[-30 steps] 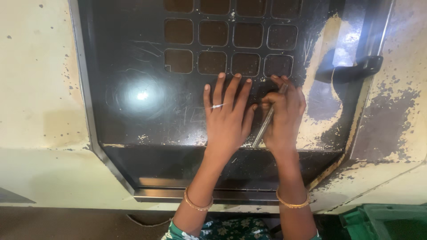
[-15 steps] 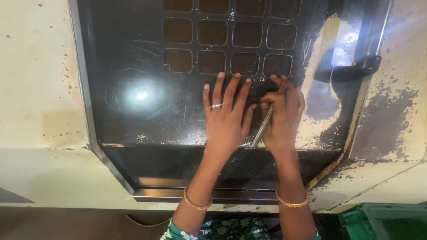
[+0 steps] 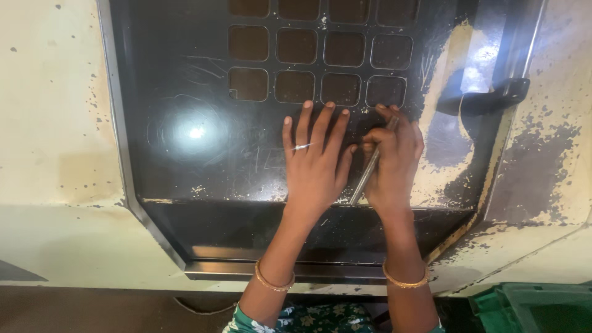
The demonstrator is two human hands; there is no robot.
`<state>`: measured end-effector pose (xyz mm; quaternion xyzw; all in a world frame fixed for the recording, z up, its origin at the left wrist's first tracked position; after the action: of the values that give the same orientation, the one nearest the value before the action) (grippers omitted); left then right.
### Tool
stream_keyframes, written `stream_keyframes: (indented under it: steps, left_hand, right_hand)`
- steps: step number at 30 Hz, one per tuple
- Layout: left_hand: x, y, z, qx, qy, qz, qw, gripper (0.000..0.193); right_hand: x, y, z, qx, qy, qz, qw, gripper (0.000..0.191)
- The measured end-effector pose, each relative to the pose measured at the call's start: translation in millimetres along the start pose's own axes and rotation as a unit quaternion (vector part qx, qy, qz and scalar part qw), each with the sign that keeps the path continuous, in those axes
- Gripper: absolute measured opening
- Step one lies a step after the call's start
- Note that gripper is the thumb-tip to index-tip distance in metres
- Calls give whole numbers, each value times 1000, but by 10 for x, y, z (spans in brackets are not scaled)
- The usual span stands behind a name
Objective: The person uses a metal rod to scrape residue from the surface of a machine. They open the machine door to access internal components and continue scraping. The person repeats this process multiple times.
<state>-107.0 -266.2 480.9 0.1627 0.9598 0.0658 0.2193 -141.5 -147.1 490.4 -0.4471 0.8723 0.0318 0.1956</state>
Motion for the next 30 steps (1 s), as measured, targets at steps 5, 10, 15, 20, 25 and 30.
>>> stream_keyframes:
  steps: [5,10,15,20,25,30]
  left_hand:
    - [3,-10,0,0,1,-3,1000,54]
    - [9,-13,-3,-4,1,0,1000,54]
    - [1,-4,3,-1,2,0,1000,55]
    - [12,-10,-1,-3,-5,-1,1000,55]
    - [8,-17,6,-6,-4,-2,1000,55]
    - [11,-12,-2,-4,-3,-5,1000,55]
  right_hand:
    - [3,8,11,-2,0,-4,1000,20]
    - [22,38,18,8,-3,2,1000,20]
    - [37,51,22,7,-4,10,1000,19]
    - [30,54,37,4,-7,4,1000,18]
    - [43,52,18,4,-6,8,1000,21]
    - [31,46,19,6,-6,-4,1000,22]
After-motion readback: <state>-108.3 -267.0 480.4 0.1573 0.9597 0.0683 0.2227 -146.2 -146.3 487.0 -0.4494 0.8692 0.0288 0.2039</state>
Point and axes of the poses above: each hand's wrist, its own z-axis away from the middle knuckle, its own x-axis out of the palm, y = z × x, the point moved 10 cm from there along -z, towards the middle knuckle, and after that the axes turned 1 degree about z, right-handed, at the moved point
